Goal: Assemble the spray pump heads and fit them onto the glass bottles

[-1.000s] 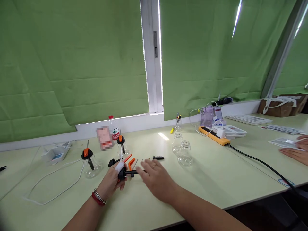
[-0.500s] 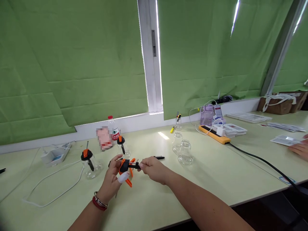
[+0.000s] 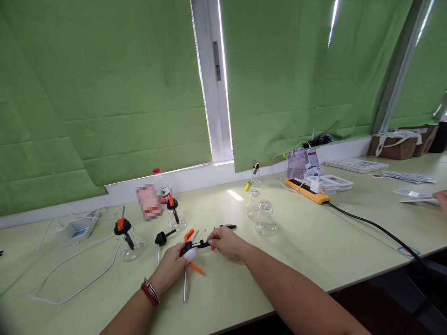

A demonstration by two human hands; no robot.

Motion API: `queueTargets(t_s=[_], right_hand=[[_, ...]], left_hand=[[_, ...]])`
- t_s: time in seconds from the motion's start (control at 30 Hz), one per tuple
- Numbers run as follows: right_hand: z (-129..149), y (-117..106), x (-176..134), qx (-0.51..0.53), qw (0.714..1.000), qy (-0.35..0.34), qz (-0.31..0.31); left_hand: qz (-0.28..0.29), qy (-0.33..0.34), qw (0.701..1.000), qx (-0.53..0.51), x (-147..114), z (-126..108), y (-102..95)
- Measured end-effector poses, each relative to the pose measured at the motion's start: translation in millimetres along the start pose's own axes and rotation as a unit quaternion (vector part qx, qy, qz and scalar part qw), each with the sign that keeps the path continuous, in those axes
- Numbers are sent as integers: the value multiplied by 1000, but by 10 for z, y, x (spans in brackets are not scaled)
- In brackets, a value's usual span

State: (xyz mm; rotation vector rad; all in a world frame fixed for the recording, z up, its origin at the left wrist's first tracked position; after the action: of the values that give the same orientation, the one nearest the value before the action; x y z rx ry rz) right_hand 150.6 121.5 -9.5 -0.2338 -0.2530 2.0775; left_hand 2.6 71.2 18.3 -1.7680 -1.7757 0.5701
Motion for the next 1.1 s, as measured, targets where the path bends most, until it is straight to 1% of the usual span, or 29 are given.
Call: queueTargets(t_s=[0.2,0.4,0.6,0.77,1.1], right_hand=[[-77,18,8,15,1000,3,-20],[-109,61,83,11,998,17,-53],[-97,146,118,-10,998,13,-53],[-70,134,109,-26,998,-7,-52],[-132,138,171,-59,997,-10,-43]], left_hand=[[2,3,991,133,-20,-8,-4],[9,16,978,208,10,-48,35],[22,31,971,237,58,-61,41],[19,28,966,255,97,-36,35],[23,30,962,270,127,-31,64]])
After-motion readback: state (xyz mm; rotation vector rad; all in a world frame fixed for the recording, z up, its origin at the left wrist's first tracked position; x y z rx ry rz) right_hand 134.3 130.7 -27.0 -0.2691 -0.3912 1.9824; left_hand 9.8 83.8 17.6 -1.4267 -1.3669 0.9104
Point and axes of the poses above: each hand's wrist, its own x-axis towards the middle knuckle, its own y-axis out of the palm, z = x × y, the point moved 10 cm from there along x, towards the middle knuckle
